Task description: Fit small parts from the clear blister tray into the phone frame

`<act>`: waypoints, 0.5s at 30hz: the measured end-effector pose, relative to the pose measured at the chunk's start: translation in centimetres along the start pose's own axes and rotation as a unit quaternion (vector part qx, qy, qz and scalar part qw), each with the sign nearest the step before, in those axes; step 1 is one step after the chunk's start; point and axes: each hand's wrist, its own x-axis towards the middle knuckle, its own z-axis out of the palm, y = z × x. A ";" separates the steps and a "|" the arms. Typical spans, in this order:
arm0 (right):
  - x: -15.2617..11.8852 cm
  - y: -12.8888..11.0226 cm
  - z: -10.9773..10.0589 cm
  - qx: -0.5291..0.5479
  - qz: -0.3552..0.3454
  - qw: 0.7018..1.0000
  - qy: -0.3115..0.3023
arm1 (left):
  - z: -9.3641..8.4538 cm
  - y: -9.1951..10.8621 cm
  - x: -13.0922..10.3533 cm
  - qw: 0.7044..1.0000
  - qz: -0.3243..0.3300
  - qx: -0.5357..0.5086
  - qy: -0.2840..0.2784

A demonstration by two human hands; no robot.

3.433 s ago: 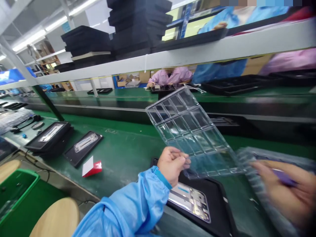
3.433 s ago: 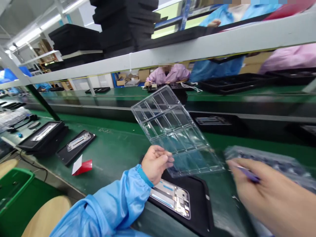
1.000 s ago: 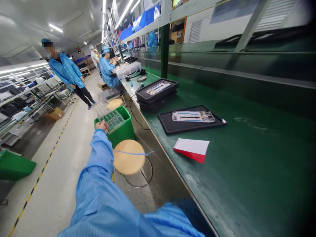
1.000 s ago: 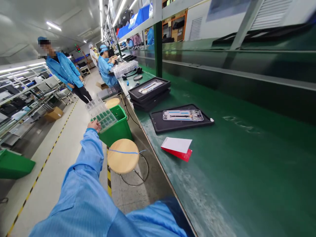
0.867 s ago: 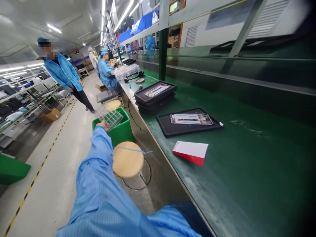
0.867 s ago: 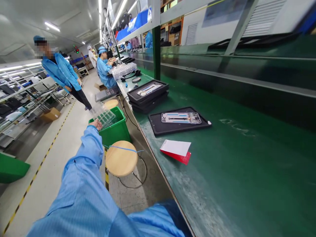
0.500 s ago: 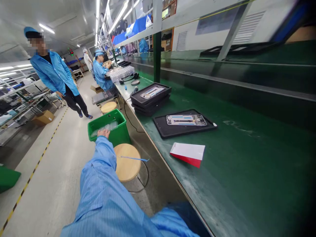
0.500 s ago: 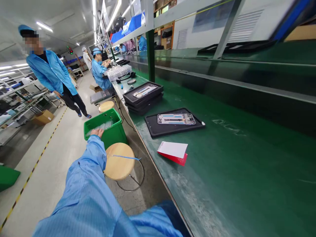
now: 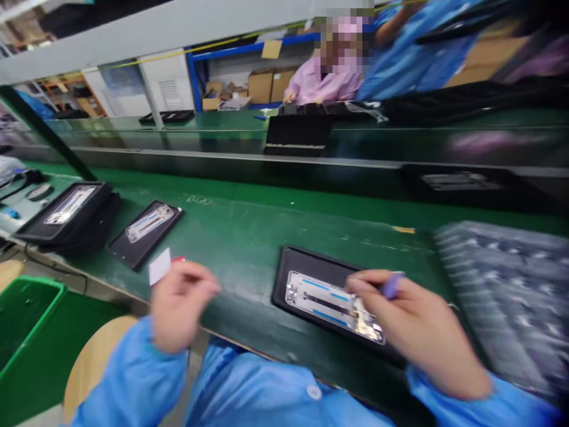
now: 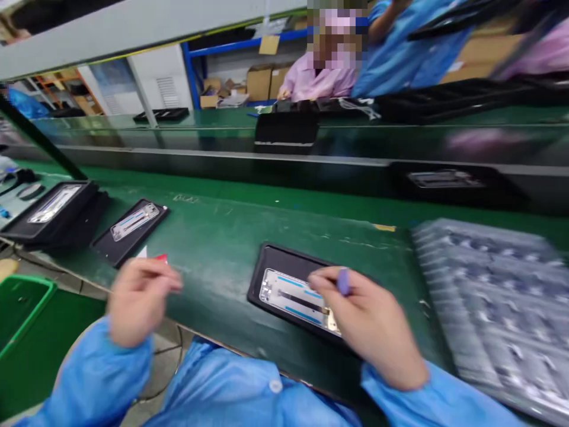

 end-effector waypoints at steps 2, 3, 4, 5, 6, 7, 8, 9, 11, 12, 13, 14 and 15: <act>0.0 -0.6 1.6 0.043 0.006 0.999 -0.011 | 8.9 -0.9 -2.2 0.965 -0.113 -0.136 -0.192; -0.2 -0.8 2.3 0.064 0.004 0.998 0.001 | 12.6 -1.7 -3.0 0.937 -0.156 -0.194 -0.247; -0.4 -0.9 2.9 0.079 0.003 0.997 0.014 | 15.5 -2.5 -3.6 0.914 -0.191 -0.229 -0.275; -0.7 -0.7 3.3 0.088 0.005 0.996 0.024 | 17.7 -3.3 -3.9 0.898 -0.213 -0.250 -0.292; -1.1 -0.4 3.5 0.095 0.008 0.995 0.028 | 19.1 -4.0 -4.1 0.887 -0.228 -0.263 -0.304; -1.4 0.0 3.7 0.104 0.011 0.994 0.029 | 20.0 -4.6 -4.2 0.880 -0.236 -0.268 -0.312; -1.7 0.5 3.7 0.114 0.015 0.993 0.029 | 20.5 -5.1 -4.3 0.876 -0.240 -0.270 -0.320; -2.0 1.0 3.7 0.126 0.020 0.991 0.028 | 20.8 -5.3 -4.4 0.871 -0.243 -0.272 -0.328; -2.3 1.8 3.7 0.148 0.029 0.988 0.029 | 21.0 -5.6 -4.7 0.863 -0.253 -0.273 -0.341; -2.4 2.0 3.8 0.158 0.030 0.986 0.035 | 21.2 -5.6 -4.9 0.860 -0.260 -0.273 -0.345; -2.5 2.2 3.9 0.168 0.028 0.984 0.044 | 21.4 -5.7 -5.1 0.857 -0.266 -0.273 -0.345; -2.6 2.3 4.0 0.176 0.024 0.982 0.056 | 21.7 -5.7 -5.3 0.856 -0.271 -0.273 -0.344; -2.6 2.4 4.1 0.183 0.019 0.980 0.070 | 21.9 -5.8 -5.5 0.857 -0.272 -0.273 -0.341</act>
